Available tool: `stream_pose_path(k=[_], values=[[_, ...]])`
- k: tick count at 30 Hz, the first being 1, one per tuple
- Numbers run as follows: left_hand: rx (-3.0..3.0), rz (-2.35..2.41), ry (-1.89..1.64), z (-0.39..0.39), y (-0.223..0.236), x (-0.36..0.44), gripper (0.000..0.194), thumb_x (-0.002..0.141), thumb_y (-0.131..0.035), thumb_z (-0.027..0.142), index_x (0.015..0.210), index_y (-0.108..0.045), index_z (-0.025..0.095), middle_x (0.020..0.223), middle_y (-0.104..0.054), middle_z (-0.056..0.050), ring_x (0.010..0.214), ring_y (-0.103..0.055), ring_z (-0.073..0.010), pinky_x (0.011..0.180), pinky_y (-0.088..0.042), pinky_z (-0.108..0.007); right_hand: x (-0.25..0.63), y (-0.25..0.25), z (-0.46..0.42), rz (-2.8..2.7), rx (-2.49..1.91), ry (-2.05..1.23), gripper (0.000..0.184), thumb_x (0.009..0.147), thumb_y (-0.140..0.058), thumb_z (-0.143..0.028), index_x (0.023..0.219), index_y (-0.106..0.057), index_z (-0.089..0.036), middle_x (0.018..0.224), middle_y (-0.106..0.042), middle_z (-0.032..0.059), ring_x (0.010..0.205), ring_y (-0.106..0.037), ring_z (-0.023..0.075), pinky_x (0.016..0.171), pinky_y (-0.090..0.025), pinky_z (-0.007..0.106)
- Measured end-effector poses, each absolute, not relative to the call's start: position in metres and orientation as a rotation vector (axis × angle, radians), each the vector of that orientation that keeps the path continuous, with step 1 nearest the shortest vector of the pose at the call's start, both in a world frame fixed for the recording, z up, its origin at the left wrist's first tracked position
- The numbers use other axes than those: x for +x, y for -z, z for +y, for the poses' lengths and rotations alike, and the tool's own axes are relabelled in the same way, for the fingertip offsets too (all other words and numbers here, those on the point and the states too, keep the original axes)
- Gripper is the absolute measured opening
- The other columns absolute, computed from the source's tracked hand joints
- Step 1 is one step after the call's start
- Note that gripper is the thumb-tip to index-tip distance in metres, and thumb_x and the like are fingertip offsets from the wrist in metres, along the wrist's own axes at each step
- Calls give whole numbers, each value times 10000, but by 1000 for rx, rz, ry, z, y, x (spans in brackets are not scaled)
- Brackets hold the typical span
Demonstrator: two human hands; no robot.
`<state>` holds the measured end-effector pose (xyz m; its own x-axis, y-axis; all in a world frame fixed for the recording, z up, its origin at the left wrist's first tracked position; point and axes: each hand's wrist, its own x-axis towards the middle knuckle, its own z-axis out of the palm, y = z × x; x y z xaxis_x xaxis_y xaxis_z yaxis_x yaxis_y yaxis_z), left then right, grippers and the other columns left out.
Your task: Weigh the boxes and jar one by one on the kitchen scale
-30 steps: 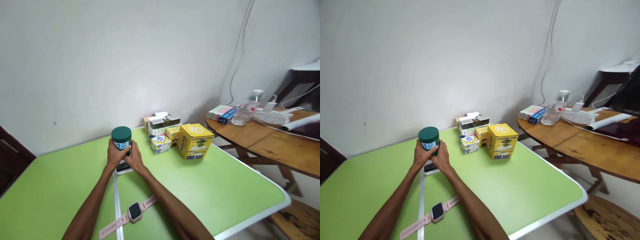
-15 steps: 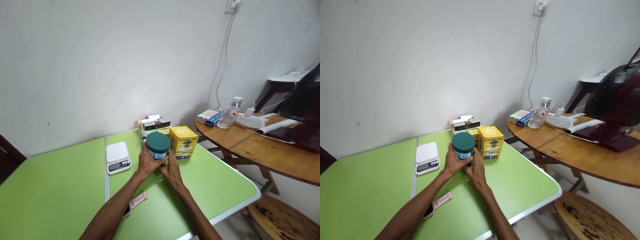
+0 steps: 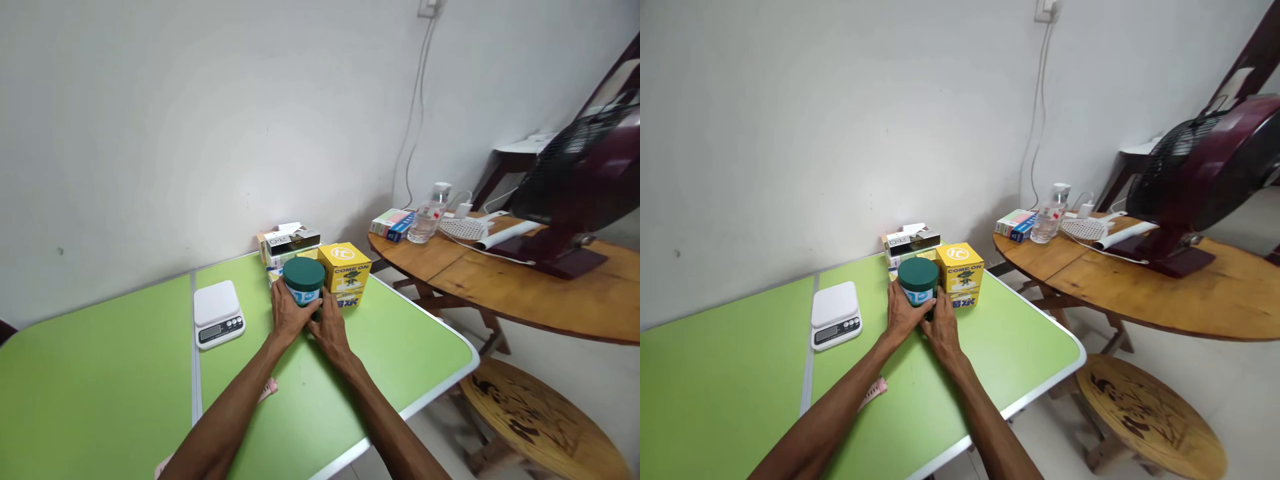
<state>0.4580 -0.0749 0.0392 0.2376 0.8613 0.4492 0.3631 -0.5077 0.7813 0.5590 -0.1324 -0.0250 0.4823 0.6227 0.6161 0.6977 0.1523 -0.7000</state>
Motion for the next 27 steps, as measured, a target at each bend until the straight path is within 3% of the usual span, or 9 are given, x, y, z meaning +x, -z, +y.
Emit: stream_pose_path(k=[4, 8, 12, 17, 21, 27], values=[[2011, 1089, -1266, -96, -44, 440, 988, 720, -882, 407, 1503, -330, 166, 1490, -440, -214, 1471, -422, -383, 1234, -350, -568, 560, 8, -161, -1176, -1509, 88, 597, 829, -631, -366, 1393, -559, -182, 1328, -660, 196, 1227, -641, 392, 1043, -548, 570], [2137, 826, -1385, -141, -51, 420, 834, 913, -698, 405, 1585, -252, 192, 1592, -374, -218, 1533, -356, -352, 1268, -318, -567, 583, -16, -196, -887, -1414, 155, 310, 936, -559, -437, 1135, -669, -226, 1052, -730, 91, 955, -697, 274, 881, -578, 455], [2096, 578, -1072, -172, -48, 434, 760, 952, -614, 393, 1605, -277, 199, 1600, -424, -189, 1518, -406, -327, 1269, -353, -531, 633, -31, -178, -450, -1282, -44, 508, 910, -476, -670, 1030, -664, -213, 1052, -725, 79, 1003, -681, 257, 850, -546, 398], [1943, 710, -777, -161, -33, 477, 879, 918, -602, 401, 1632, -187, 99, 1714, -241, -254, 1609, -237, -368, 1321, -212, -549, 677, -35, -120, -473, -1160, -549, 794, 813, -327, -927, 915, -679, -222, 943, -779, 88, 1013, -730, 309, 826, -573, 431], [1977, 777, -713, -151, -25, 500, 961, 881, -620, 369, 1624, -125, 11, 1709, -171, -326, 1613, -199, -410, 1320, -161, -558, 683, -40, -104, -495, -1154, -731, 804, 806, -361, -947, 843, -692, -215, 809, -781, 109, 945, -764, 358, 781, -599, 466], [1902, 892, -797, -157, -21, 517, 1047, 783, -733, 367, 1614, -163, 82, 1642, -309, -306, 1572, -286, -425, 1297, -226, -549, 684, -48, -119, -642, -1106, -819, 736, 841, -462, -891, 881, -738, -210, 810, -797, 84, 985, -767, 344, 842, -608, 484]])
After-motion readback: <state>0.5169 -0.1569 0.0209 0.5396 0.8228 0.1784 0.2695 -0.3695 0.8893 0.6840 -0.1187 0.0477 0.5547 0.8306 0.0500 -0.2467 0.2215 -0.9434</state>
